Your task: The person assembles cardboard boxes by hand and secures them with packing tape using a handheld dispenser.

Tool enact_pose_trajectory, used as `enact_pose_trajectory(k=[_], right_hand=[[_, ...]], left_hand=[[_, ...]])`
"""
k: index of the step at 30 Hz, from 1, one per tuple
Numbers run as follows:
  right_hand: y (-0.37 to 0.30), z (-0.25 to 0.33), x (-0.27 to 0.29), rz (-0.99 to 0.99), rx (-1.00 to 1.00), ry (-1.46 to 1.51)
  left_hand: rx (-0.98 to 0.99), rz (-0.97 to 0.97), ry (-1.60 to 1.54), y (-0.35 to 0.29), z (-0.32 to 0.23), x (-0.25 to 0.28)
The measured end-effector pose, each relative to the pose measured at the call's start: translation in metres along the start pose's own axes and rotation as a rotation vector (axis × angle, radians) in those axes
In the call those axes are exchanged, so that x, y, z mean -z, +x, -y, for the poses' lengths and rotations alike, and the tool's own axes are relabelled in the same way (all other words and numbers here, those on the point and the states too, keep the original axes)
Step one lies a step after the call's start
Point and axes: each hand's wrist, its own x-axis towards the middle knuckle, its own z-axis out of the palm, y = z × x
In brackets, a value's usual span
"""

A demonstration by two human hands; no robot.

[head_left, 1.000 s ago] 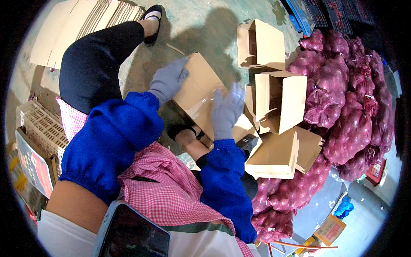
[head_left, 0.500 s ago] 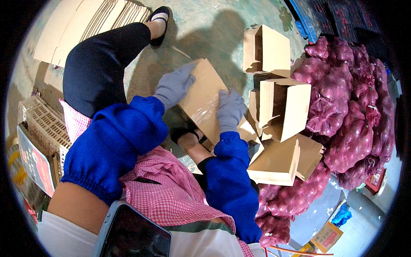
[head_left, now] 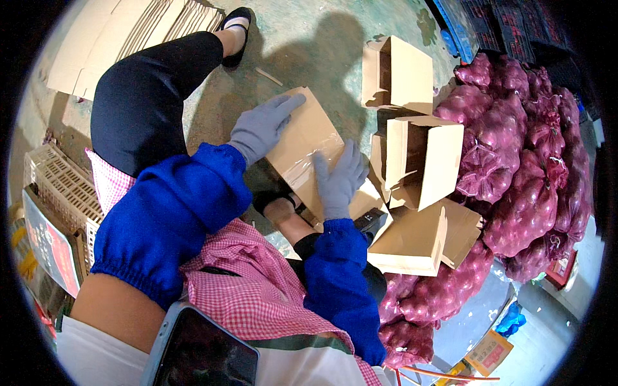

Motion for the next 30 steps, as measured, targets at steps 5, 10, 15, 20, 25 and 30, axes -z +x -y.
enact_pose_trajectory(k=[5,10,15,20,25,30], right_hand=[[-0.003,0.004,0.005,0.002,0.003,-0.018],[0.003,-0.012,-0.003,-0.071,-0.055,0.144],[0.003,-0.021,0.009,-0.079,-0.095,0.195],[-0.013,-0.048,0.014,-0.308,-0.449,0.627],[-0.058,-0.091,-0.003,-0.158,-0.731,1.065],[-0.08,-0.07,-0.002,-0.028,-0.976,1.423]], left_hand=[[0.002,-0.002,0.009,-0.001,0.0,-0.001],[0.374,0.209,-0.051,0.005,-0.016,0.015],[0.429,0.065,-0.109,0.002,-0.008,0.017],[0.505,-0.051,-0.182,0.004,0.002,0.028],[0.364,0.026,-0.195,-0.001,-0.008,0.031],[0.225,-0.106,-0.03,0.002,-0.015,0.029]])
